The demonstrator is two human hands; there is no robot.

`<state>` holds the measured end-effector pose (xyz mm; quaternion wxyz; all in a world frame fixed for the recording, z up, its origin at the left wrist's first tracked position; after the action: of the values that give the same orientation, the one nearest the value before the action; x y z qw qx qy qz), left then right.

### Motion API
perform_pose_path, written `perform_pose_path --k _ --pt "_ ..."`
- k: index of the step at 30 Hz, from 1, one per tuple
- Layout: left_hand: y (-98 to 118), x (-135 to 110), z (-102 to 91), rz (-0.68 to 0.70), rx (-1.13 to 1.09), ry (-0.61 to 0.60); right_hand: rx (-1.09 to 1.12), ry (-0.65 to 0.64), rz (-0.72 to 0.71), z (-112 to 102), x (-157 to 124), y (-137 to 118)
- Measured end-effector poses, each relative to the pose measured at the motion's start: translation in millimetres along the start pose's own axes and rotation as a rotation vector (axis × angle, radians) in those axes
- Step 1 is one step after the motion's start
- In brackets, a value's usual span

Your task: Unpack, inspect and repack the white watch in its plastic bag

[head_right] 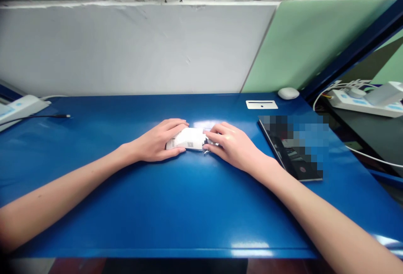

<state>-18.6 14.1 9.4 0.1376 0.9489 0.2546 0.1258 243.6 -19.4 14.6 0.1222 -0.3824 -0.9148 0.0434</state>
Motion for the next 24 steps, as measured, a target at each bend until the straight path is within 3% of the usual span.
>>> perform_pose_path --k 9,24 --pt "0 1 0.3 -0.011 0.009 -0.017 0.141 0.048 0.041 5 3 -4" --pt "-1 1 1.5 -0.024 0.013 0.012 0.002 0.035 0.028 0 3 3"
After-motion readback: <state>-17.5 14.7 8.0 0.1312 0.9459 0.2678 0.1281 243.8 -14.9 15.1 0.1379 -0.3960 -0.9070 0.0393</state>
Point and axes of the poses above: each hand's wrist, its own x-axis towards the middle knuckle, its own z-axis out of the palm, y = z × x, the point moved 1 cm from there along x, towards the middle knuckle, and after that the axes turned 5 degrees about -y, right-handed, at the moved point
